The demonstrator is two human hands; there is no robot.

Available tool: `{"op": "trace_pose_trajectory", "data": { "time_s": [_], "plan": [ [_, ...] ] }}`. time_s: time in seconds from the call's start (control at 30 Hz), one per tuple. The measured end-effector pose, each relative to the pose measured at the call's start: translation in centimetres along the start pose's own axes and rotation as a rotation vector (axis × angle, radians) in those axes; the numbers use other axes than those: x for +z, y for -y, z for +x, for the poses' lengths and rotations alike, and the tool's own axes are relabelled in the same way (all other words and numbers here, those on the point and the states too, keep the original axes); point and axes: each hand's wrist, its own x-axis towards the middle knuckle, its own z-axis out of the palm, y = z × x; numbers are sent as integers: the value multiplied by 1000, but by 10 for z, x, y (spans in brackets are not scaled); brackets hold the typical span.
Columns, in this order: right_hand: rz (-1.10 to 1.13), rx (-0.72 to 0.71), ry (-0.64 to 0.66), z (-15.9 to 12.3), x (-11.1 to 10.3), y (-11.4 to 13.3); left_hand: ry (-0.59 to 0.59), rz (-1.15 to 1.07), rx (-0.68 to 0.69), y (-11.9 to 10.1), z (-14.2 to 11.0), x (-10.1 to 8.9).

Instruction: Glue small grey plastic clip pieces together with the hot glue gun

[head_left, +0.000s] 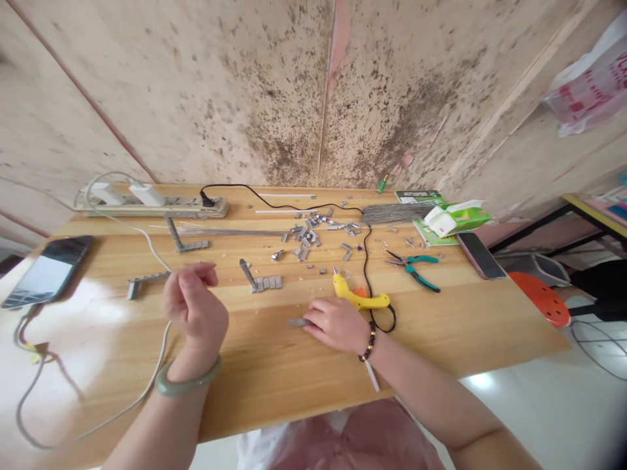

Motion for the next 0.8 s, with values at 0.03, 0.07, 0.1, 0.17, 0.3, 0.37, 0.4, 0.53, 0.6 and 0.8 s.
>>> {"op": "trace_pose_trajectory", "data": {
  "time_s": [0.03,0.07,0.1,0.17,0.3,0.37,0.4,0.53,0.6,0.8],
  "plan": [
    [-8,-2,12,0,1,0,-39,-2,-69,4,4,2],
    [-11,-2,18,0,1,1,-37,-17,-154,8,8,4],
    [-9,-2,21,0,2,1,-28,-30,-235,12,10,5],
    [-4,-2,22,0,3,0,-9,-50,-391,19,13,7],
    [15,-11,-9,1,5,-1,72,-139,-558,33,11,8],
    [38,-21,-57,2,6,-2,106,-153,-578,39,8,9],
    [54,-24,-90,2,6,-2,111,-155,-587,42,7,9],
    [118,-23,-224,3,6,-1,130,-136,-589,49,5,10],
    [149,-8,-273,5,3,-1,142,-142,-591,51,4,9],
    [202,208,-373,3,-26,-18,178,-136,-608,59,6,3]
  ]
}}
